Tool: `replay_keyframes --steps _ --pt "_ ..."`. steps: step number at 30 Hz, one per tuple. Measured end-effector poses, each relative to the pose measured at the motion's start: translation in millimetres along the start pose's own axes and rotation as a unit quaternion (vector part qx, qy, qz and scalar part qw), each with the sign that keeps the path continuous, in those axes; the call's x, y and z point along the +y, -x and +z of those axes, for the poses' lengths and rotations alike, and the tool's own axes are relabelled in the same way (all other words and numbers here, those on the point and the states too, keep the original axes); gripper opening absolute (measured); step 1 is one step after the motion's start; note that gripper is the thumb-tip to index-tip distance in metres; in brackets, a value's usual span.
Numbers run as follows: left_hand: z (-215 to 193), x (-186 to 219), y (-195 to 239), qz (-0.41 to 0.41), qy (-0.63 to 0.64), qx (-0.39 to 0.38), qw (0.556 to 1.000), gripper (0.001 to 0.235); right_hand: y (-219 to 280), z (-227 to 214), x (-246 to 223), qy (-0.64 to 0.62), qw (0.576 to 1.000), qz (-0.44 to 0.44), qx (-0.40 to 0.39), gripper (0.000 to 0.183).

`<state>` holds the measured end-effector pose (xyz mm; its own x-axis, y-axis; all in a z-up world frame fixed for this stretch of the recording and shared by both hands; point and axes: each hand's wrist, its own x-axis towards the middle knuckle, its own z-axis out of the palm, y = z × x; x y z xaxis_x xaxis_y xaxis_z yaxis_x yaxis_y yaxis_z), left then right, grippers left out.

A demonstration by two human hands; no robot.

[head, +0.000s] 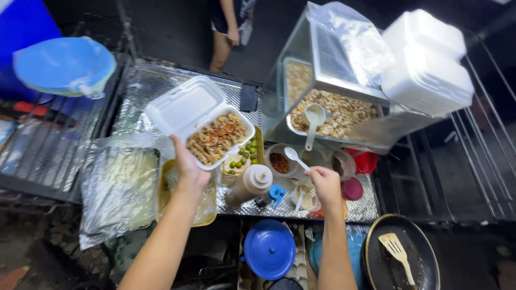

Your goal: Preparing and packaging street food into a container and then a plastic bag

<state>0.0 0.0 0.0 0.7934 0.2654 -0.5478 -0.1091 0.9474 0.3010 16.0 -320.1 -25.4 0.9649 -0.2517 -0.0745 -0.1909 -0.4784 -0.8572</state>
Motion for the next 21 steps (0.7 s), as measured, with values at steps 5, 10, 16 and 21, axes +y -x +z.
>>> replay_keyframes --steps 5,10,16,21 --pt "-12 -2 -16 0.006 -0.016 0.005 1.000 0.099 -57 -24 115 0.235 0.966 0.036 0.100 0.021" --pt "-24 -9 -31 0.024 -0.034 -0.006 0.999 0.094 -133 10 117 0.461 0.886 0.057 0.010 0.025" --pt "-29 -11 -39 0.022 -0.083 -0.012 0.996 0.088 -132 21 42 0.461 0.861 0.082 -0.197 0.046" --pt "-31 -10 -37 0.033 -0.073 -0.025 0.997 0.090 -186 23 148 0.318 0.923 0.121 -0.178 0.032"
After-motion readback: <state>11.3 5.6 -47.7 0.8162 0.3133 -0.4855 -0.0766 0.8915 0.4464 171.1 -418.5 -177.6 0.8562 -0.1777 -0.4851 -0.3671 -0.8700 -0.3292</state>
